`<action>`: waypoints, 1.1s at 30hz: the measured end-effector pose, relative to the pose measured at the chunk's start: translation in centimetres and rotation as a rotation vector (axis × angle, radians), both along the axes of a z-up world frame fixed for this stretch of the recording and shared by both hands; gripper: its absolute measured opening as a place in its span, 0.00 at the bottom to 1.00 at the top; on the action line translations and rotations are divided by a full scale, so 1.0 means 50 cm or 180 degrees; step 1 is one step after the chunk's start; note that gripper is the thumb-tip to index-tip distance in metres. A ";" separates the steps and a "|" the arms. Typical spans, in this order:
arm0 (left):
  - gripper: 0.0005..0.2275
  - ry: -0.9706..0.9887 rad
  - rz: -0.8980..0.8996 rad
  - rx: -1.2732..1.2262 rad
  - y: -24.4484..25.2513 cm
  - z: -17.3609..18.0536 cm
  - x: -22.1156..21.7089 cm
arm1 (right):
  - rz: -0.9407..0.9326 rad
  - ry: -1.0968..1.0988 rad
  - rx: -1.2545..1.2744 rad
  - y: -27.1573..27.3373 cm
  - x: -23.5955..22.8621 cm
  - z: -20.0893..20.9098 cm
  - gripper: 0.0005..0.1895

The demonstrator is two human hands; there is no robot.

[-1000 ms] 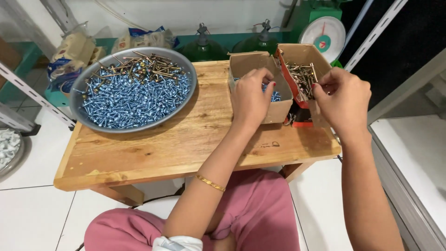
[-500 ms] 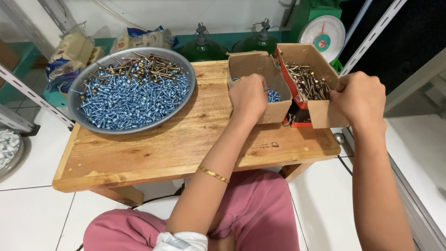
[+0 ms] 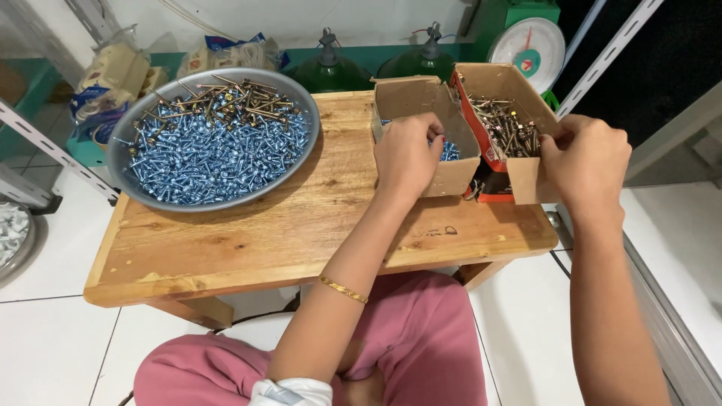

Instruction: The person sits on a mat and sorts small blue and gold firework components from a metal bowl into two separate cardboard boxes. They pick up the items by hand and place them into the boxes.

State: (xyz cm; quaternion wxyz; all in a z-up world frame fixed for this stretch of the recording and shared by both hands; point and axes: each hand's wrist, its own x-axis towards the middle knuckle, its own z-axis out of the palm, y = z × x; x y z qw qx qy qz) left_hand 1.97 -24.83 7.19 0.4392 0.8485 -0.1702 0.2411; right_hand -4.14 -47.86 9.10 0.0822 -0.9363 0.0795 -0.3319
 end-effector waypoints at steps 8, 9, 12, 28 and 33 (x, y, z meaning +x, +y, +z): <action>0.04 -0.0331 0.0060 -0.0722 0.059 0.022 -0.048 | 0.0640 -0.0711 0.0093 0.117 -0.007 0.000 0.03; 0.03 -0.0420 0.0116 -0.0812 0.073 0.027 -0.052 | 0.0622 -0.0776 -0.0029 0.138 -0.007 0.005 0.04; 0.03 -0.0500 0.0197 -0.0814 0.131 0.031 -0.060 | 0.1081 -0.0800 0.0176 0.193 0.002 0.014 0.03; 0.02 0.0179 0.1087 -0.0264 0.429 -0.003 -0.084 | 0.1620 -0.0308 0.0361 0.475 0.117 -0.069 0.03; 0.02 0.0184 0.1275 -0.0273 0.483 -0.022 -0.086 | 0.1375 0.0361 -0.0119 0.523 0.189 -0.110 0.04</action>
